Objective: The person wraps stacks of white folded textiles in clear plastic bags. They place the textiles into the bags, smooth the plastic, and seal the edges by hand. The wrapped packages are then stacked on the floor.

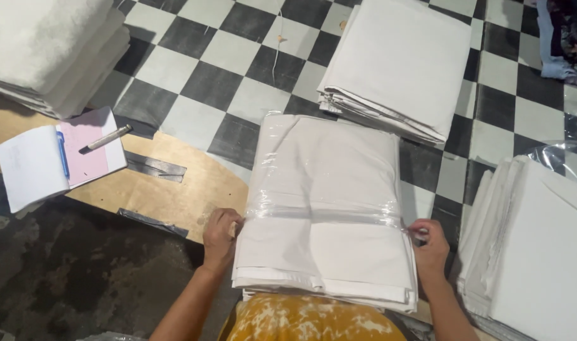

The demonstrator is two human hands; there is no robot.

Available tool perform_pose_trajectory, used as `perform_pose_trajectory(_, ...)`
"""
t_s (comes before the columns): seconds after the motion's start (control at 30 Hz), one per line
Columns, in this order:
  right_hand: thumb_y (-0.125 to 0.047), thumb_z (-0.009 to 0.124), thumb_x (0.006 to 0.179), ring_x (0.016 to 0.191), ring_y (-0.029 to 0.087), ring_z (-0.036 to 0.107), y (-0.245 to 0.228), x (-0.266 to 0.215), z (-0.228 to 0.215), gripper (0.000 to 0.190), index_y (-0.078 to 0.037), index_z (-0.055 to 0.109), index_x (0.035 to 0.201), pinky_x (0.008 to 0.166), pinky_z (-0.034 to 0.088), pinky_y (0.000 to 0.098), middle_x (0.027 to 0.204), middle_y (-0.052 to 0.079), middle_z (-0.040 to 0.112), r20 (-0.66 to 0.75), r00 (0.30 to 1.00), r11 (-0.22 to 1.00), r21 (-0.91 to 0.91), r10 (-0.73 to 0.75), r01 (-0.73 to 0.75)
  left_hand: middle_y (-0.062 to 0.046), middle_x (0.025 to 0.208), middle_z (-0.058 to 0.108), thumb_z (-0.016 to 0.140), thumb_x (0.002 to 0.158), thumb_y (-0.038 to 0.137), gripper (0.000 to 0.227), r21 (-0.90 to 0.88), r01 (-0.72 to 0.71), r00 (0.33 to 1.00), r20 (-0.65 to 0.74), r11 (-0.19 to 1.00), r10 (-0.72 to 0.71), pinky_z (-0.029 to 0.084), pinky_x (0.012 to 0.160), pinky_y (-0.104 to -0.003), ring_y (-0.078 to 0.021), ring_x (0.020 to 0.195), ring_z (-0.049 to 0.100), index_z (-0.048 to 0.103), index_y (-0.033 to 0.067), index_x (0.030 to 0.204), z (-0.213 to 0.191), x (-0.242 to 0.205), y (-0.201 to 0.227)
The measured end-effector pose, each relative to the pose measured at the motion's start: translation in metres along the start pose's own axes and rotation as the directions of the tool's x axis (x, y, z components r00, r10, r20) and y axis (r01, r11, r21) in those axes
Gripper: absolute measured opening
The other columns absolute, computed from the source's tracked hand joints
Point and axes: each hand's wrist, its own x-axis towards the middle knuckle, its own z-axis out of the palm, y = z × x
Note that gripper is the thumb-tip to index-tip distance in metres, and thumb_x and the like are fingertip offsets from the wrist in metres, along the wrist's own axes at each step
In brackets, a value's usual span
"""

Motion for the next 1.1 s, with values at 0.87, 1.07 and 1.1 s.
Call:
perform_pose_trajectory(0.87,0.004,0.071,0.074,0.098,0.033,0.066,0.037,-0.09,-0.003,0.026,-0.005,0.058,0.095,0.083,0.053,0.0376,0.104,0.016,0.066,0.028,0.952,0.936,-0.171,-0.306,0.306,-0.01,0.089,0.06,0.064,0.078,-0.013,0.025,-0.13,-0.085,0.992,0.084,0.988,0.097,0.054,0.069,-0.035,-0.0249,0.082,0.064,0.054,0.0065,0.091,-0.006,-0.058,-0.026)
perform_pose_trajectory(1.07,-0.021,0.054,0.101,0.099,0.025,0.065,0.1,-0.073,0.043,0.033,0.001,0.058,0.125,0.088,0.053,0.0372,0.113,0.015,0.068,0.036,0.954,0.947,0.117,0.297,-0.299,-0.014,0.103,0.063,0.064,0.095,0.011,0.03,-0.225,0.375,0.917,0.236,0.9,-0.323,0.053,0.081,-0.035,-0.0254,0.091,0.064,0.048,0.001,0.118,0.019,-0.042,-0.051)
perform_pose_trajectory(1.1,-0.033,0.048,0.111,0.098,0.024,0.065,0.105,-0.07,0.049,0.042,0.004,0.062,0.125,0.088,0.052,0.0352,0.112,0.015,0.069,0.101,0.864,0.803,0.33,0.493,-0.496,-0.014,0.105,0.065,0.061,0.098,0.016,0.036,-0.322,0.446,0.883,0.314,0.835,-0.35,0.053,0.084,-0.034,-0.0244,0.095,0.065,0.047,0.0012,0.128,0.023,-0.042,-0.056)
